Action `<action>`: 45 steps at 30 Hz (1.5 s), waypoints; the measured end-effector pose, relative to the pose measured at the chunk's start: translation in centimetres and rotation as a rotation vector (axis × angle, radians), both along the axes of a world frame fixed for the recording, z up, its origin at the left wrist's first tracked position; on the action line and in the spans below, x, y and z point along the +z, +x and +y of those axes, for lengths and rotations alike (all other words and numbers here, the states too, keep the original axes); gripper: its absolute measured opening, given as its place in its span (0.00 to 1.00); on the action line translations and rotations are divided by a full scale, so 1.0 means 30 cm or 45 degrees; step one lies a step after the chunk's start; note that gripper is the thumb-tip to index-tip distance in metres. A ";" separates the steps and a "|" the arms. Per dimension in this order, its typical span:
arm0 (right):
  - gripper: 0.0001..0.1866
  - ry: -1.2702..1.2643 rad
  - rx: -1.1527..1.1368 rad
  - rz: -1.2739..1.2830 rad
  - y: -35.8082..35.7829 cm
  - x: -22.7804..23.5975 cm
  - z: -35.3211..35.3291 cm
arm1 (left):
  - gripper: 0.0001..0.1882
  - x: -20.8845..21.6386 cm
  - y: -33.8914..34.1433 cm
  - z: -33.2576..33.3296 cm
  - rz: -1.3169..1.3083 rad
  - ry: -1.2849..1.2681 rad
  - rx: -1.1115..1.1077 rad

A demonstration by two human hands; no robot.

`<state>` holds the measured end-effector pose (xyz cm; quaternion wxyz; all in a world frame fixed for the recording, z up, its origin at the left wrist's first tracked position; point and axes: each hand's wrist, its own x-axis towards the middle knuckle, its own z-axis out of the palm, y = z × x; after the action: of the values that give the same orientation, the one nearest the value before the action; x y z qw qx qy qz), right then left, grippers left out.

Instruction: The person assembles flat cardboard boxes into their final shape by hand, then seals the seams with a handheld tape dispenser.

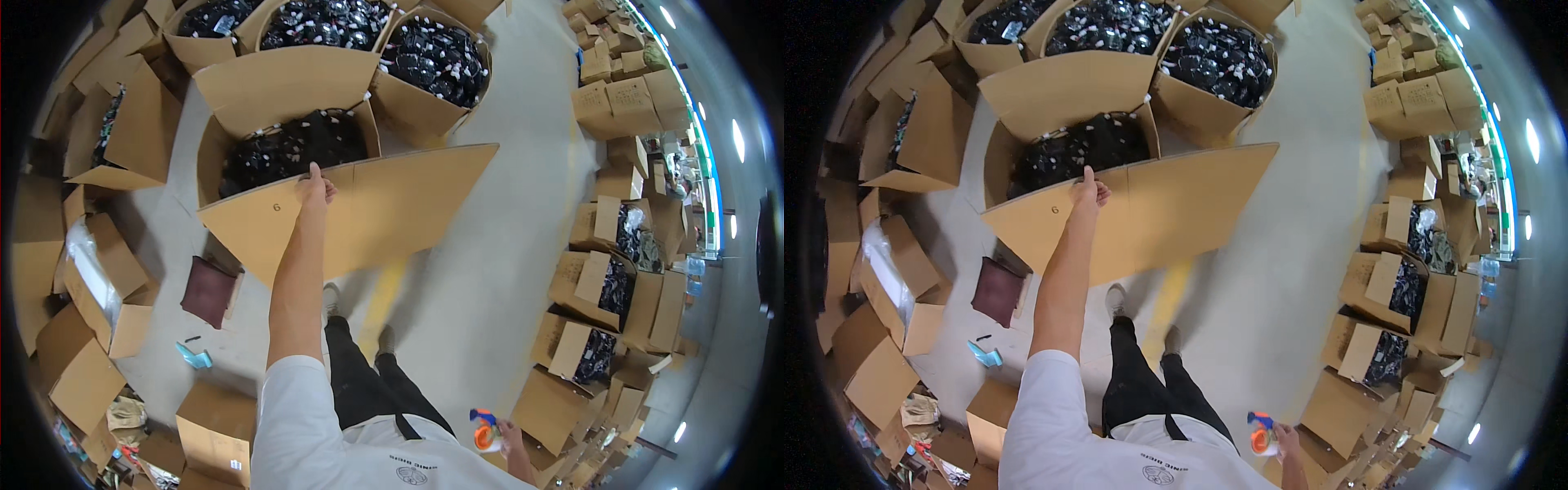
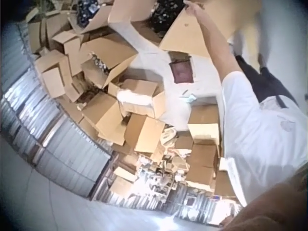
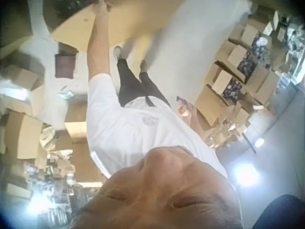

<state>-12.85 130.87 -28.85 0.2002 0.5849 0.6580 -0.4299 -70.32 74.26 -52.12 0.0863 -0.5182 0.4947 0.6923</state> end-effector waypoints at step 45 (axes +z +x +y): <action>0.08 0.514 3.066 1.008 -1.187 -0.340 -0.062 | 0.24 0.191 1.578 0.515 -0.158 -0.484 0.531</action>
<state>-48.45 129.01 -39.05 0.1607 -0.5230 0.8369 -0.0155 -22.99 89.70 -46.40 -0.1265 -0.6571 0.4920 0.5569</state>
